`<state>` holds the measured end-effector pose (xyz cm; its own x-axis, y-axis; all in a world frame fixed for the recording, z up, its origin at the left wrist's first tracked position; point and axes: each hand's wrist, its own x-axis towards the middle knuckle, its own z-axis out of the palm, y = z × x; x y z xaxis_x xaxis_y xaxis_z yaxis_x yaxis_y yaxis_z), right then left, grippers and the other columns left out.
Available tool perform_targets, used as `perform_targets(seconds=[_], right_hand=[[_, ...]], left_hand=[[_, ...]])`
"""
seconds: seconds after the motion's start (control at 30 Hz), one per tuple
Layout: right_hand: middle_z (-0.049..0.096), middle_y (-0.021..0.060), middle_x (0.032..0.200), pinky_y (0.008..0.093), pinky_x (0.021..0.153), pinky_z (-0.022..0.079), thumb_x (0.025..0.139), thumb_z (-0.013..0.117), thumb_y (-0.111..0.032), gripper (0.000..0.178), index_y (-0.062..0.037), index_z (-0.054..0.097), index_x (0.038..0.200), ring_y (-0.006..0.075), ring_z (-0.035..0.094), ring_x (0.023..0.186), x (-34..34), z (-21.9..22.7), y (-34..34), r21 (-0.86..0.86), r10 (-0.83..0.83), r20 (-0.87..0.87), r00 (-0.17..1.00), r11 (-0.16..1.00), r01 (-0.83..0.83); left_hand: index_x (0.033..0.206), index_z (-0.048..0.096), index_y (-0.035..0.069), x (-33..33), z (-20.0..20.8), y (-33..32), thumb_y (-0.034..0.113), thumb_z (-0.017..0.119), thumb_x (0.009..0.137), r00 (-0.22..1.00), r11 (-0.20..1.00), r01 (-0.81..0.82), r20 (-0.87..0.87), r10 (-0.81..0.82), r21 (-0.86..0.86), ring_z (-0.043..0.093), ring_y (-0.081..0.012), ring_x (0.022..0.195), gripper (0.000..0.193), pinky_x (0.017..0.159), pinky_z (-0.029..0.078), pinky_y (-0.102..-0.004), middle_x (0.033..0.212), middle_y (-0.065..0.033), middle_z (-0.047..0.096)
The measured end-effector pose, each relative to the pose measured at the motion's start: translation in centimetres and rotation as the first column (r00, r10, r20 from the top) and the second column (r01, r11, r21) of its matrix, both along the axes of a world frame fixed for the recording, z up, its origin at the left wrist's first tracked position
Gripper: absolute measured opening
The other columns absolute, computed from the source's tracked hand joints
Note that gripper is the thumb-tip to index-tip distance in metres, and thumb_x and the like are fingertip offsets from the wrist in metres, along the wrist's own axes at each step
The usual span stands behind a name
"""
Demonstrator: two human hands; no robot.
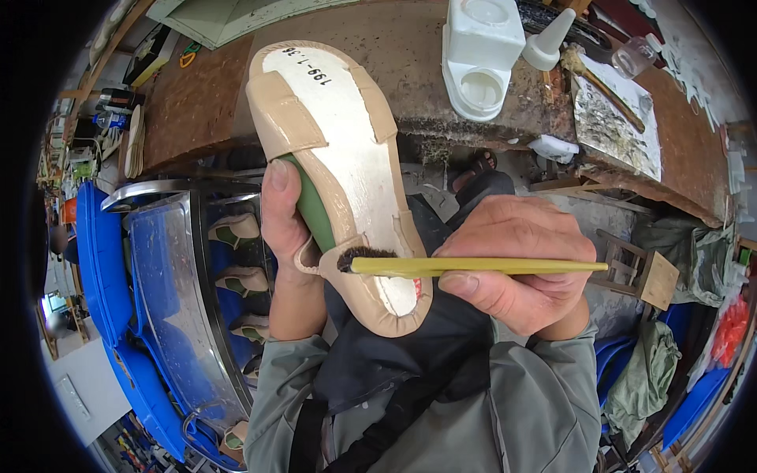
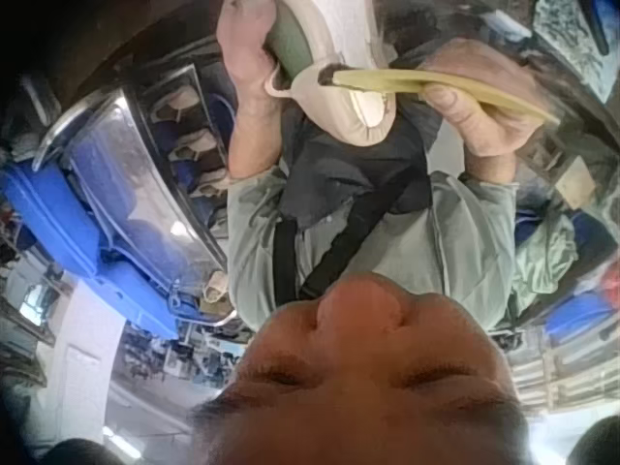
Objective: The worker is using a small yellow brush to apply dark adhesive or sealant along the seam where the green upper meets the beige sole of a sandal mounted on a shoe last, then placing the finished component on a drying rack.
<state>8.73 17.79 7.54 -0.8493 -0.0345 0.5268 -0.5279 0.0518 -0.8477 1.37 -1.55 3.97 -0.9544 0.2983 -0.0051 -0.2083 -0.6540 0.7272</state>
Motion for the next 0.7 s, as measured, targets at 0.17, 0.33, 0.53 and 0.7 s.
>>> perform_targets(seconds=[0.17,0.33,0.53,0.7], right_hand=[[0.066,0.0136,0.068,0.0297,0.048,0.047,0.068,0.074,-0.005,0.016,0.0042,0.066,0.079,0.0212,0.060,0.052,1.7,0.1,-0.2,0.022,0.090,-0.124,0.988,0.996,-0.087],[0.066,0.0154,0.069,0.0298,0.047,0.047,0.069,0.072,-0.005,0.018,0.0063,0.065,0.081,0.0216,0.062,0.052,2.2,1.0,0.2,0.073,0.236,-0.203,0.950,0.971,-0.226],[0.066,0.0162,0.069,0.0287,0.044,0.046,0.069,0.072,-0.005,0.018,0.0071,0.066,0.081,0.0220,0.063,0.052,2.1,0.6,0.1,0.032,0.312,-0.274,0.910,0.949,-0.315],[0.065,0.0160,0.066,0.0282,0.043,0.045,0.069,0.075,-0.009,0.020,0.0075,0.067,0.078,0.0221,0.059,0.048,1.5,0.8,0.0,-0.047,0.354,-0.237,0.905,0.926,-0.375]], left_hand=[[0.120,0.046,-0.004,1.3,1.2,-0.5,0.032,0.059,0.085,0.999,0.998,-0.035,0.018,0.036,-0.058,0.061,-0.0188,0.091,0.052,0.080,0.050,-0.0295,0.106,-0.0142,0.059],[0.119,0.047,-0.004,2.0,2.3,-0.4,0.034,0.053,0.089,1.000,0.998,-0.009,0.029,0.010,-0.056,0.063,-0.0184,0.087,0.049,0.078,0.051,-0.0291,0.103,-0.0142,0.061],[0.115,0.051,-0.002,2.6,1.6,-0.2,0.036,0.050,0.091,0.981,0.989,0.132,0.151,-0.121,-0.063,0.063,-0.0166,0.083,0.045,0.073,0.052,-0.0285,0.098,-0.0122,0.062],[0.112,0.054,0.001,3.2,0.7,0.3,0.036,0.047,0.093,0.903,0.950,0.307,0.297,-0.310,0.058,0.065,-0.0157,0.079,0.041,0.071,0.053,-0.0282,0.094,-0.0103,0.065]])
